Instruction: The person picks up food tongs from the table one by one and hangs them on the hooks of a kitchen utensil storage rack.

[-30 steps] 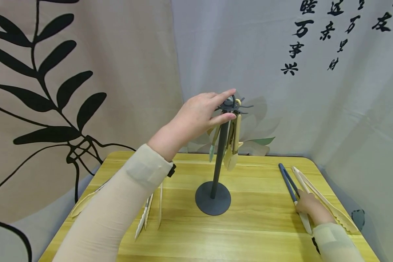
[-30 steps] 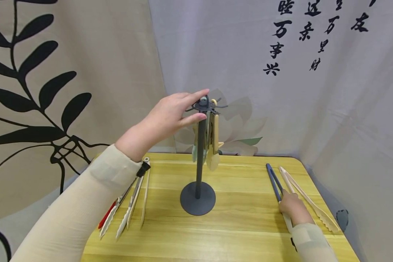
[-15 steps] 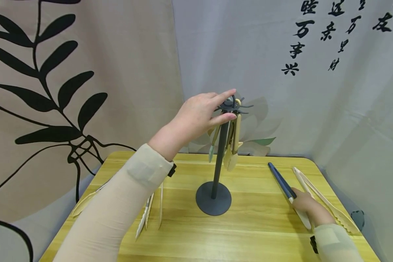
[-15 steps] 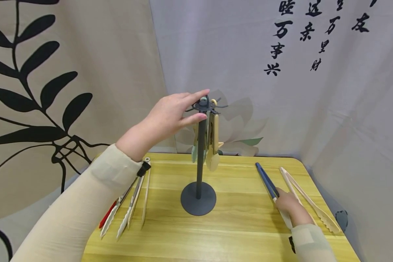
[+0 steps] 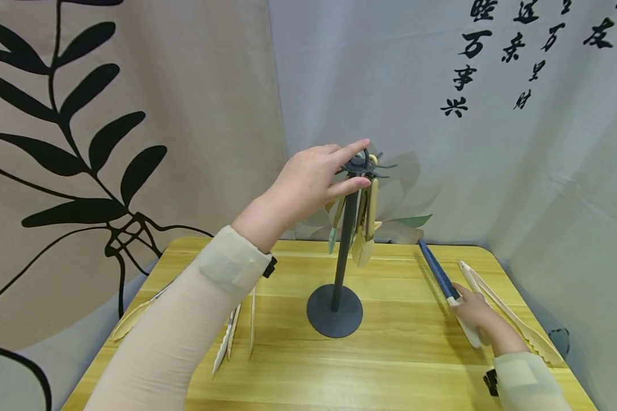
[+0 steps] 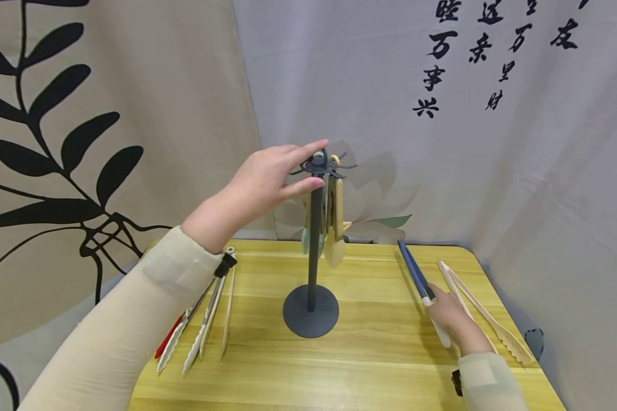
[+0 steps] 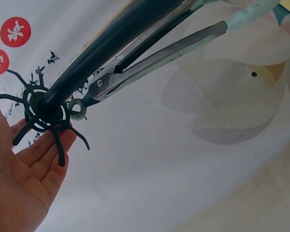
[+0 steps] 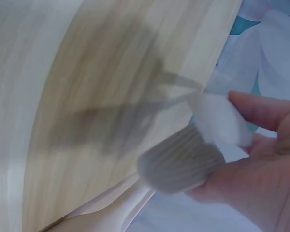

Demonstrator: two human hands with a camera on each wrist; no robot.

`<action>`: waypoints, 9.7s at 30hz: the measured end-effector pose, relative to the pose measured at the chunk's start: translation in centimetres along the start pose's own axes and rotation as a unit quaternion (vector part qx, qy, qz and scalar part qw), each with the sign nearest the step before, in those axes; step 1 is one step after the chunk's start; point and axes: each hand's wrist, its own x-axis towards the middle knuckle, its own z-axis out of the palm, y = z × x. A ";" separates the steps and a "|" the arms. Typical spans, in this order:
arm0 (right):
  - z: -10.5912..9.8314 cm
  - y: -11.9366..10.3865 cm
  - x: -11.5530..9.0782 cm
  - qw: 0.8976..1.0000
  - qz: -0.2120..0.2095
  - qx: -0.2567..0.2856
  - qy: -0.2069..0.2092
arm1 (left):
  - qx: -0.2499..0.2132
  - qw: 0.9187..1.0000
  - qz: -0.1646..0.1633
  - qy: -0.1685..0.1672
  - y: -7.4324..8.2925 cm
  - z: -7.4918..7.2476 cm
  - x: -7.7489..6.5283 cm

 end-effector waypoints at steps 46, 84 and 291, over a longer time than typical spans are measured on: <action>3.1 -7.1 -1.6 0.948 -0.213 0.118 0.206 | -0.003 1.000 -0.015 0.011 0.0 0.3 0.0; 5.6 -12.8 -3.2 0.883 -0.254 0.202 0.339 | 0.004 0.999 -0.002 0.044 0.0 0.7 0.0; 3.1 -2.7 -2.4 0.947 -0.209 -0.025 0.243 | -0.006 1.000 -0.006 -0.005 -0.3 0.1 0.1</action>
